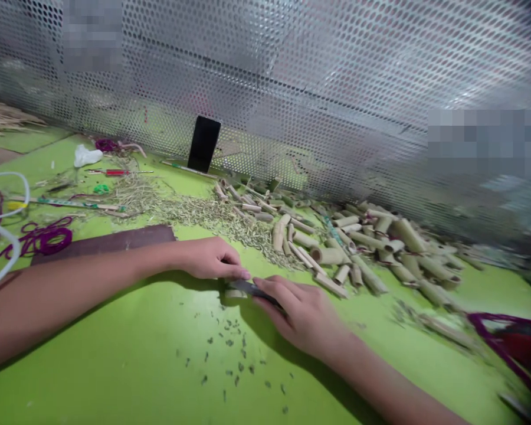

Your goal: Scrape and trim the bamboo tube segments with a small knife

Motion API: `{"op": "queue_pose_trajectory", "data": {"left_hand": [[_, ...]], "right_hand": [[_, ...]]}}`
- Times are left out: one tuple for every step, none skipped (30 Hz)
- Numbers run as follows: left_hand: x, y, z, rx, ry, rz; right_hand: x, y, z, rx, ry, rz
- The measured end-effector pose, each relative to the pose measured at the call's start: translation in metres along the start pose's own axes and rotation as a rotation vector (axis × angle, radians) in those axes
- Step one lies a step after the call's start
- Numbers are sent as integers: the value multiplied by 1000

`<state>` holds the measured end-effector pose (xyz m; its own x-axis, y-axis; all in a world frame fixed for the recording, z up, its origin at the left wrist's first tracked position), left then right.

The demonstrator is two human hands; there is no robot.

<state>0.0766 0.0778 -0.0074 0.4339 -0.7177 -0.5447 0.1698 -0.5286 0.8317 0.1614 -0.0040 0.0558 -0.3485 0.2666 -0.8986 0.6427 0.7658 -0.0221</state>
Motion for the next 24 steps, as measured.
{"op": "queue_pose_trajectory", "data": {"left_hand": [[0, 1, 0, 5, -11, 4], [0, 1, 0, 11, -24, 8], [1, 2, 0, 18, -38, 12], [1, 3, 0, 26, -49, 15], [0, 4, 1, 30, -57, 19], [0, 4, 1, 32, -60, 22], [0, 4, 1, 33, -60, 24], [-1, 4, 1, 34, -61, 24], [-1, 3, 0, 34, -62, 22], [-1, 3, 0, 33, -63, 20], [-1, 2, 0, 31, -65, 17], [-1, 2, 0, 30, -69, 17], [0, 1, 0, 28, -76, 17], [0, 1, 0, 27, -83, 17], [0, 2, 0, 27, -90, 16], [1, 2, 0, 26, -97, 16], [1, 2, 0, 26, -103, 18], [1, 3, 1, 24, -108, 20], [0, 3, 1, 20, -109, 20], [-1, 3, 2, 15, -108, 19], [-1, 3, 2, 9, -107, 17], [-2, 3, 3, 5, -105, 15], [-3, 3, 3, 3, -103, 15], [-3, 3, 4, 4, -100, 17]], "right_hand": [[-1, 0, 0, -4, 4, 4], [-1, 0, 0, -8, 5, 5], [0, 0, 1, -12, 5, 5], [1, 1, 1, -13, 4, 4], [2, 1, 2, -14, 3, 2], [3, 1, 2, -14, 4, 1], [4, 1, 2, -14, 5, 1], [5, 1, 2, -13, 5, 2], [6, 0, 2, -12, 4, 5], [6, 0, 2, -12, 2, 8], [6, -1, 2, -10, -2, 10], [6, -1, 1, -8, -6, 11], [6, -1, 1, -6, -11, 10], [5, -2, 1, -6, -14, 6], [5, -2, 1, -7, -16, 2], [4, -2, 1, -9, -19, -4], [4, -3, 1, -8, -23, -11], [4, -3, 2, -8, -33, -20], [4, -5, 3, -15, -48, -27], [6, -8, 4, -30, -66, -30], [7, -11, 6, -51, -91, -33], [9, -14, 8, -76, -116, -35], [10, -16, 11, -99, -136, -39], [10, -17, 13, -114, -140, -44]]}}
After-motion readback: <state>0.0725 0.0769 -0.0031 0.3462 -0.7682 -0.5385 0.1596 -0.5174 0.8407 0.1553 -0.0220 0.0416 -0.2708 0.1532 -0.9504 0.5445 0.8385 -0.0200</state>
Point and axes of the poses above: each hand's wrist, its own z-axis away from the middle knuckle, its own x-axis out of the palm, y = z × x, the point moved 10 cm from there along -z, towards the middle knuckle, and after that the axes turned 9 degrees about x, right-handed, at the moved point
